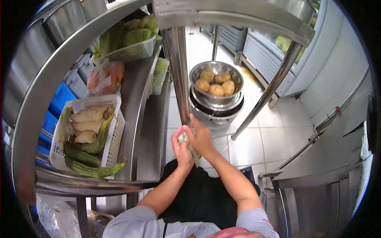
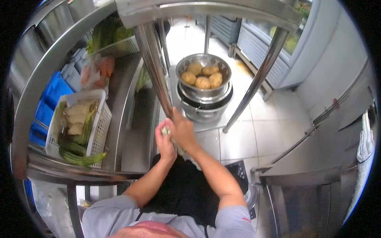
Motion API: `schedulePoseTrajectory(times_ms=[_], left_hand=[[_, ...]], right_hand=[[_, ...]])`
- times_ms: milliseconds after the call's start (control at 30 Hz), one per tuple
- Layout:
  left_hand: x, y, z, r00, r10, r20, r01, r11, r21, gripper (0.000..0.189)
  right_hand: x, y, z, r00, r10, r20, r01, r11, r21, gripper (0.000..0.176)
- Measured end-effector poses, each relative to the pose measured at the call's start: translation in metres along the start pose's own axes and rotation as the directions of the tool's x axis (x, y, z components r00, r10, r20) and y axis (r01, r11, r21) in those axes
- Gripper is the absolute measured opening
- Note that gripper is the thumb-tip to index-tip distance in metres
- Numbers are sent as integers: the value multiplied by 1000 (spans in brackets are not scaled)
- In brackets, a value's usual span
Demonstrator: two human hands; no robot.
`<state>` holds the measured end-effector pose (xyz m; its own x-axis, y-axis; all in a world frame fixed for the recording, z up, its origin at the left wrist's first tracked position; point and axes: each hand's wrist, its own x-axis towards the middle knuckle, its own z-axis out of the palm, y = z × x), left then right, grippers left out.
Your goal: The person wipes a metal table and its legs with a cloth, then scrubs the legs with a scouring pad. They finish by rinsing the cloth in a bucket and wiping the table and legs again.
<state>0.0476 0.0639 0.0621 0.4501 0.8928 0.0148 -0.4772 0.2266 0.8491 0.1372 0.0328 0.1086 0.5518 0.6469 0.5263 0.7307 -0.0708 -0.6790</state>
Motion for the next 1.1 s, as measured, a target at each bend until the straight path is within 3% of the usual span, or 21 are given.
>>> schedulePoseTrajectory(times_ms=[100,133,167,200,233,267,300,367,400,433,467,500,567,667,700,767,900,933,967,1033,1100], left_hand=[[3,26,26,981,130,147,-113,987,-116,54],[1,35,32,962,138,234,-120,988,-93,58],[2,43,39,934,145,327,-128,989,-74,62],[4,48,46,897,148,417,-135,989,-60,65],[9,57,45,797,125,590,-192,980,52,69],[14,75,48,704,258,662,-567,765,304,62],[20,90,52,555,309,772,-820,362,444,57],[41,82,64,583,695,420,-812,508,286,50],[40,102,74,537,725,431,-814,312,490,54],[52,101,80,525,759,384,-808,304,505,56],[69,88,84,611,719,331,-784,492,377,49],[82,77,83,692,665,280,-721,652,234,43],[101,78,75,738,599,310,-673,621,402,30],[109,68,82,738,639,218,-674,682,284,35],[112,63,83,723,662,195,-690,681,244,35],[104,60,90,723,668,178,-691,702,172,37],[113,53,89,639,737,220,-769,618,162,38],[121,55,82,615,738,279,-789,579,208,37],[126,51,78,608,744,275,-792,590,157,37],[126,52,78,599,748,286,-791,608,67,38],[137,54,63,582,663,471,-808,536,243,51]], right_hand=[[-17,7,-12,975,138,176,-184,942,281,50],[-17,3,-19,940,205,272,-324,786,526,44],[-17,-1,-20,917,300,261,-395,613,684,41],[-19,-5,-19,881,393,264,-424,407,809,39],[-21,-9,-21,829,482,284,-411,180,894,37],[-20,-10,-29,817,488,306,-462,237,855,35],[-17,-10,-44,803,501,324,-508,289,812,33],[-14,-23,-81,738,600,308,-585,343,735,33],[-19,-24,-100,791,563,239,-534,445,719,34],[-23,-31,-122,859,487,159,-459,596,659,34],[-31,-38,-144,893,444,73,-408,730,548,33],[-41,-48,-164,912,408,40,-366,766,529,23],[-65,-63,-196,878,474,58,-466,822,328,16],[-107,-73,-227,839,538,-79,-487,809,330,18],[-119,-68,-237,876,475,-88,-445,864,235,17],[-128,-65,-249,837,525,-151,-498,847,185,15],[-134,-53,-246,618,786,-30,-775,614,150,12],[-137,-40,-237,780,624,-41,-622,781,46,14],[-146,-21,-222,808,586,-54,-583,810,68,15],[-155,6,-201,748,661,60,-660,750,-41,13],[-167,33,-181,678,733,60,-734,669,116,16]])
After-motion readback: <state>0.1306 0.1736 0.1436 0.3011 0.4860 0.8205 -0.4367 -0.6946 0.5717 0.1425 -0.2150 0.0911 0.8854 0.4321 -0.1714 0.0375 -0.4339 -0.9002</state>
